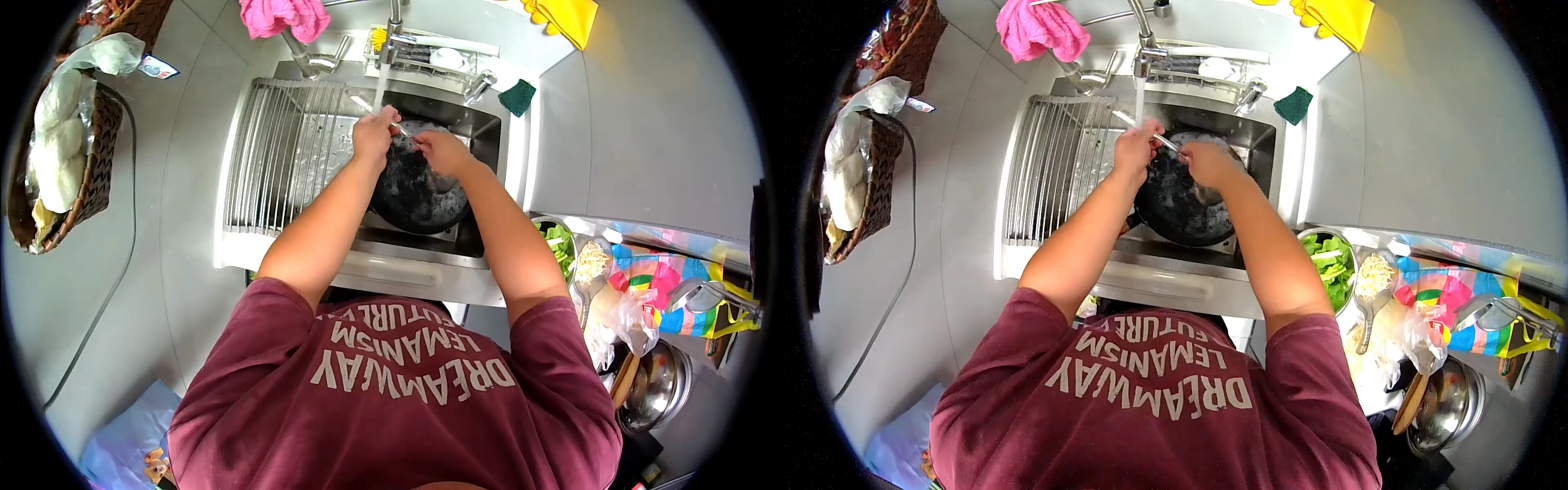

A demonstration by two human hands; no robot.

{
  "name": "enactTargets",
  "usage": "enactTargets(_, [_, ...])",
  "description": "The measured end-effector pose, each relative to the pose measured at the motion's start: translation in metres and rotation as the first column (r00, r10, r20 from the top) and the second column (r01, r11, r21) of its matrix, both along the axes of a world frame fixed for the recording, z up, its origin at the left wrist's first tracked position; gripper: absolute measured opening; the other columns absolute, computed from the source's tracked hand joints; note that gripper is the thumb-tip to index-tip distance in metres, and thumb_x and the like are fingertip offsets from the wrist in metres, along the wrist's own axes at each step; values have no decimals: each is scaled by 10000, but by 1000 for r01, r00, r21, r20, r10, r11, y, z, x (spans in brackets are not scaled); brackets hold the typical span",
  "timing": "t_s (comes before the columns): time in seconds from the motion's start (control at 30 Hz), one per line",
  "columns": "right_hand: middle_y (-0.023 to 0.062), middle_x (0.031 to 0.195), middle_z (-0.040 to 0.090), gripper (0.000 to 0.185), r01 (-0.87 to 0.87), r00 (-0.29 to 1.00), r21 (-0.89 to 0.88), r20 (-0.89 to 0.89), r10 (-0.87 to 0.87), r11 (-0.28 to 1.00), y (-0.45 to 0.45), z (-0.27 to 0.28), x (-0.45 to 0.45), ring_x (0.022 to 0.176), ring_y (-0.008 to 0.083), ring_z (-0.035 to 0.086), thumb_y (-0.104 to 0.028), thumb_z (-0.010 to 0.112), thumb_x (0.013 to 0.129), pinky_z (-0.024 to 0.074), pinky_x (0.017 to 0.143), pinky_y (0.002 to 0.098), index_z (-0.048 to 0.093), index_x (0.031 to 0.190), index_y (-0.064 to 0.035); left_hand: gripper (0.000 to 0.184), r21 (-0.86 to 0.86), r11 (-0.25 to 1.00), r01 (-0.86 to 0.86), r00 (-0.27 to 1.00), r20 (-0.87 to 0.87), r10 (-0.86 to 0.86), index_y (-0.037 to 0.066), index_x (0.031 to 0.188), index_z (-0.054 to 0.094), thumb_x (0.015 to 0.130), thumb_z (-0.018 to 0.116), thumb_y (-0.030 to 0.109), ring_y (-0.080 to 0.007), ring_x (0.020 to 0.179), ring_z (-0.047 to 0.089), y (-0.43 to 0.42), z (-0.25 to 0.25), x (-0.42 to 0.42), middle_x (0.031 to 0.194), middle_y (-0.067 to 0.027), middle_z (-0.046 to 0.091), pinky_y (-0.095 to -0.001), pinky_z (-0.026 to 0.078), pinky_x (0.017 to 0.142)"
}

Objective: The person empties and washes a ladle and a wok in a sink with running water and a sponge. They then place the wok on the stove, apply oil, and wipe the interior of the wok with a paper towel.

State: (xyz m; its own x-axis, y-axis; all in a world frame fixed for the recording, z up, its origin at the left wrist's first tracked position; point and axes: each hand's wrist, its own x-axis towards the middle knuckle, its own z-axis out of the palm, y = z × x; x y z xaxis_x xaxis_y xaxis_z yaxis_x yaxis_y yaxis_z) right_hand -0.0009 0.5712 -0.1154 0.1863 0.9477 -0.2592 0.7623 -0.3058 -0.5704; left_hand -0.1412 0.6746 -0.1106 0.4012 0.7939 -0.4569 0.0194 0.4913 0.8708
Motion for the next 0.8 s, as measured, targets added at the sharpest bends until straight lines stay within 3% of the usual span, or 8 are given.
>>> enactTargets(0.07, [134, 911, 662, 242, 58, 991, -7, 124, -57, 998, -11, 27, 0, 890, 323, 624, -252, 480, 895, 449, 827, 455, 667, 1006, -146, 220, -101, 994, -31, 996, 86, 39, 49, 943, 626, 959, 513, 237, -89, 661, 571, -2, -9, 2, 777, 2, 624, -236, 433, 549])
enactTargets(0.2, [68, 975, 649, 225, -103, 891, 89, 452, 52, 991, -21, 53, 14, 996, 253, 591, -259, 568, 856, 365, 919, 393, 685, 1018, -155, 264, -200, 979, -51, 994, 82, 69, 55, 1008, 629, 988, 451, 250, -124, 693, 594, 6, -22, -3, 876, -47, 656, -259, 458, 579])
enactTargets(0.4, [50, 939, 641, 241, -124, 958, 312, 286, 32, 942, 7, 43, -7, 963, 251, 599, -254, 640, 823, 390, 920, 427, 687, 1036, -151, 384, -243, 960, 142, 954, 293, -67, 24, 1235, 523, 1006, 426, 316, -175, 929, 623, 17, 5, -32, 1210, -138, 606, -314, 511, 819])
enactTargets(0.47, [48, 977, 624, 295, -135, 985, 359, 151, 86, 923, 28, 37, -24, 1011, 254, 576, -251, 693, 780, 370, 970, 460, 664, 1049, -134, 386, -192, 975, 108, 965, 255, -57, 7, 1232, 520, 1013, 405, 304, -185, 944, 626, 23, 15, -47, 1216, -143, 602, -315, 516, 846])
enactTargets(0.57, [54, 1051, 592, 324, -96, 969, 578, 241, -57, 811, 51, 17, -43, 1075, 265, 537, -214, 716, 756, 358, 991, 465, 636, 1055, -120, 387, -107, 994, -31, 977, 209, 53, -9, 1222, 520, 1018, 388, 293, -194, 960, 631, 33, 33, -68, 1184, -148, 615, -308, 533, 840])
enactTargets(0.7, [98, 1115, 560, 363, -120, 971, 570, 238, -23, 813, 47, 38, -63, 1111, 297, 511, -208, 736, 729, 361, 998, 451, 624, 1058, -101, 352, -12, 984, -176, 971, 163, 176, -11, 1193, 534, 1023, 373, 251, -184, 934, 634, 31, 48, -90, 1157, -143, 622, -296, 537, 825])
enactTargets(0.73, [101, 1052, 560, 382, -154, 968, 698, 250, -37, 700, 47, 18, -68, 1101, 293, 518, -214, 738, 720, 406, 939, 442, 625, 1069, -107, 347, 22, 979, -202, 967, 163, 196, -10, 1190, 535, 1023, 368, 244, -181, 930, 633, 24, 49, -91, 1150, -140, 624, -294, 537, 823])
enactTargets(0.8, [94, 1037, 573, 410, -162, 962, 619, 273, -16, 769, 32, 39, -85, 990, 291, 552, -211, 731, 727, 442, 851, 426, 623, 1109, -108, 333, 126, 966, -227, 970, 117, 212, -3, 1160, 559, 1025, 363, 230, -162, 913, 629, -2, 63, -90, 1113, -121, 632, -281, 534, 800])
